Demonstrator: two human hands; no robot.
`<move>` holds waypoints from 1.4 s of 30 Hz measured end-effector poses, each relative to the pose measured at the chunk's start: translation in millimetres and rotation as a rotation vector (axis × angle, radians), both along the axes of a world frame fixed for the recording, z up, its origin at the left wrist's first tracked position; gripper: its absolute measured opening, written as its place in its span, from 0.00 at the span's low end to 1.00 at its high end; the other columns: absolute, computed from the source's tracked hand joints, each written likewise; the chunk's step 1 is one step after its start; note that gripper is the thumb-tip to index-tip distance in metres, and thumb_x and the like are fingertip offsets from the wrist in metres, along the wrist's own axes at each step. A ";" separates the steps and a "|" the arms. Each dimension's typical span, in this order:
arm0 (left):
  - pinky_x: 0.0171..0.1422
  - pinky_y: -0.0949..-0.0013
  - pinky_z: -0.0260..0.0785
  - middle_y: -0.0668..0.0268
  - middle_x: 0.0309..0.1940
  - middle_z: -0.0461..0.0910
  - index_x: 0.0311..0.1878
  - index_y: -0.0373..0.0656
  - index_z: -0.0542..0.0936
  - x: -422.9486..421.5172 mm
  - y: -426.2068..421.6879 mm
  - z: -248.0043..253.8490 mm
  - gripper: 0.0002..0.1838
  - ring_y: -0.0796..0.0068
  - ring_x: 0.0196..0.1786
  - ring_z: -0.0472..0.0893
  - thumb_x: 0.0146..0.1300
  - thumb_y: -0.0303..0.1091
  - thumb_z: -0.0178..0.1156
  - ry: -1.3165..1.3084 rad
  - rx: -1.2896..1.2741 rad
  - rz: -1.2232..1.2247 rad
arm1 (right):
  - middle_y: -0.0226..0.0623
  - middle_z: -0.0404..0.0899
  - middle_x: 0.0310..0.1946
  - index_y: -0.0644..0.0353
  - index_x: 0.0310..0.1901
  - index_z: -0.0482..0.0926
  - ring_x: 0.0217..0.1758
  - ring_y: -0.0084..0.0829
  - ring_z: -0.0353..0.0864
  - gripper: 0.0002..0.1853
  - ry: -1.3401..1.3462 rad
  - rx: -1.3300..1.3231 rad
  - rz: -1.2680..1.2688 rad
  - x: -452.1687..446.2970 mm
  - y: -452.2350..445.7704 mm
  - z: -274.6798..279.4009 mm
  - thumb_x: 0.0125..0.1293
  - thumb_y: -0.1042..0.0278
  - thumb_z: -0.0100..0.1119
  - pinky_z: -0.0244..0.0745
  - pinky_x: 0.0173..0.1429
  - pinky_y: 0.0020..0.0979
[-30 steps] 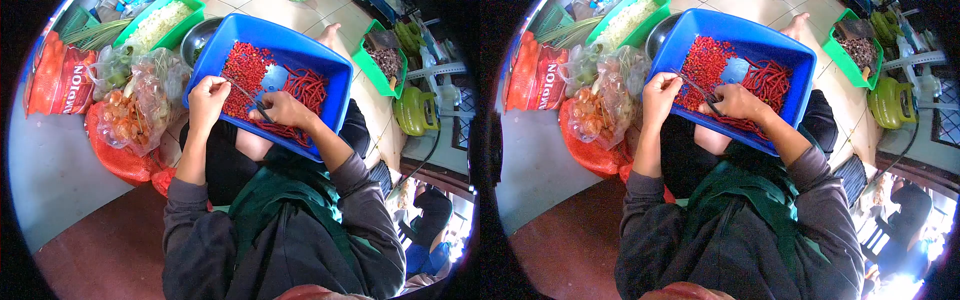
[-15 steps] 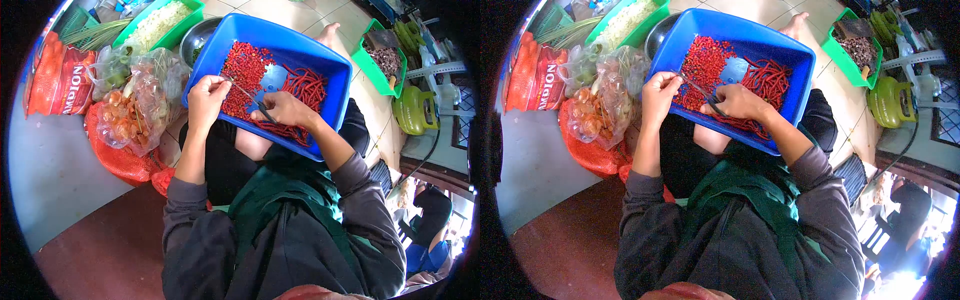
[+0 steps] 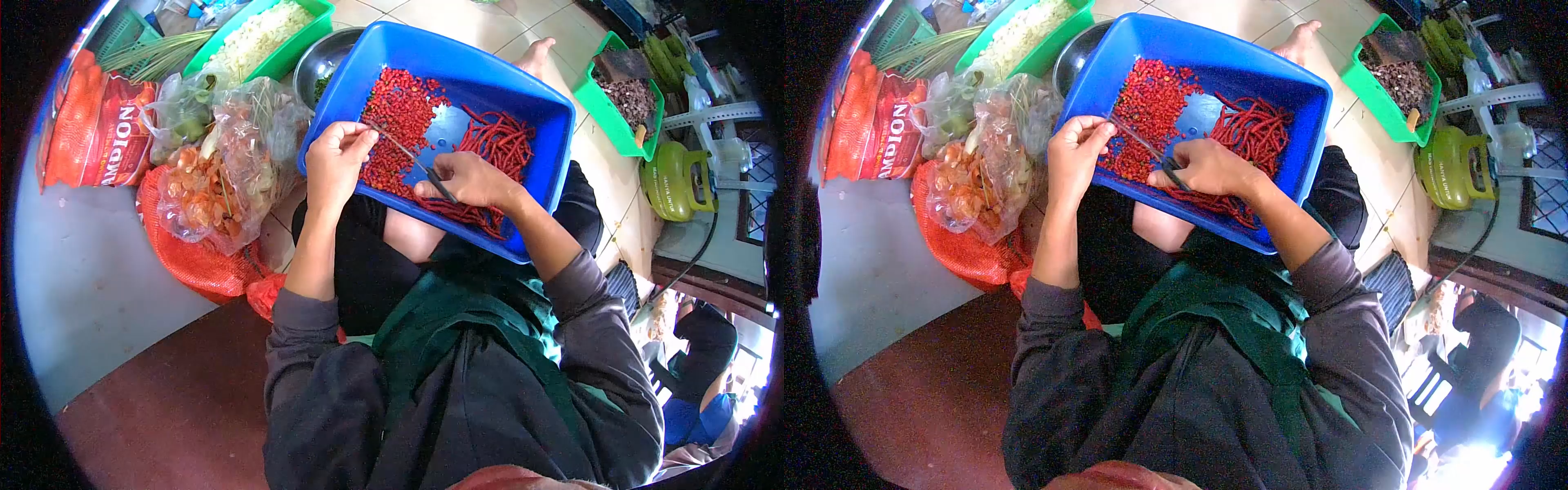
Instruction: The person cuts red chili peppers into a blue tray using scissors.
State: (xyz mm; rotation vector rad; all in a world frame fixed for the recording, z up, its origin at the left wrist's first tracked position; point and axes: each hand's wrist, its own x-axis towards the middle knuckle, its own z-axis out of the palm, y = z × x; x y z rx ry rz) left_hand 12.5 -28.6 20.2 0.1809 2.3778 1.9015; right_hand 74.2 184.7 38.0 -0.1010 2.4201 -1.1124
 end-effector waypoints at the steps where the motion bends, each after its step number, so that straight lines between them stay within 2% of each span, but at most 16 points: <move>1: 0.33 0.75 0.74 0.63 0.29 0.83 0.38 0.35 0.80 0.4 -0.1 0.4 0.11 0.81 0.28 0.79 0.59 0.33 0.66 -0.001 0.011 -0.006 | 0.43 0.76 0.19 0.64 0.23 0.78 0.26 0.34 0.75 0.35 0.010 -0.001 0.003 -0.6 -1.8 -1.5 0.51 0.30 0.62 0.68 0.32 0.39; 9: 0.33 0.76 0.73 0.64 0.28 0.82 0.37 0.34 0.80 -0.6 -1.3 -1.6 0.10 0.81 0.28 0.79 0.59 0.32 0.67 -0.012 0.037 -0.009 | 0.45 0.75 0.19 0.64 0.23 0.78 0.25 0.34 0.75 0.34 0.034 -0.008 -0.040 -2.2 -1.7 -9.5 0.50 0.31 0.63 0.68 0.32 0.40; 21: 0.31 0.77 0.71 0.65 0.27 0.81 0.36 0.34 0.78 2.2 -1.5 8.3 0.11 0.82 0.28 0.78 0.58 0.31 0.67 -0.046 0.032 -0.040 | 0.40 0.75 0.19 0.64 0.25 0.77 0.25 0.31 0.73 0.33 0.011 -0.087 0.017 -2.0 -2.0 -6.6 0.51 0.33 0.65 0.68 0.33 0.38; 28: 0.33 0.78 0.71 0.66 0.27 0.81 0.37 0.35 0.79 -1.1 -7.3 -4.7 0.08 0.82 0.28 0.78 0.58 0.28 0.66 -0.015 0.034 -0.107 | 0.41 0.74 0.18 0.64 0.24 0.77 0.25 0.32 0.73 0.32 0.046 -0.045 -0.031 1.1 0.5 -6.4 0.50 0.34 0.66 0.67 0.32 0.39; 36: 0.33 0.78 0.70 0.66 0.27 0.81 0.37 0.35 0.79 -0.3 -4.2 -1.4 0.07 0.83 0.28 0.78 0.58 0.26 0.65 -0.024 0.119 -0.026 | 0.43 0.75 0.20 0.65 0.25 0.78 0.26 0.31 0.74 0.33 0.005 -0.032 -0.060 1.7 7.3 -8.9 0.50 0.34 0.65 0.68 0.32 0.39; 42: 0.31 0.79 0.69 0.67 0.26 0.81 0.37 0.35 0.79 2.5 -1.1 4.8 0.06 0.84 0.27 0.77 0.59 0.27 0.65 -0.051 0.092 -0.045 | 0.45 0.76 0.21 0.65 0.25 0.78 0.26 0.33 0.76 0.34 0.008 -0.014 0.010 2.3 0.4 3.5 0.51 0.32 0.63 0.69 0.33 0.40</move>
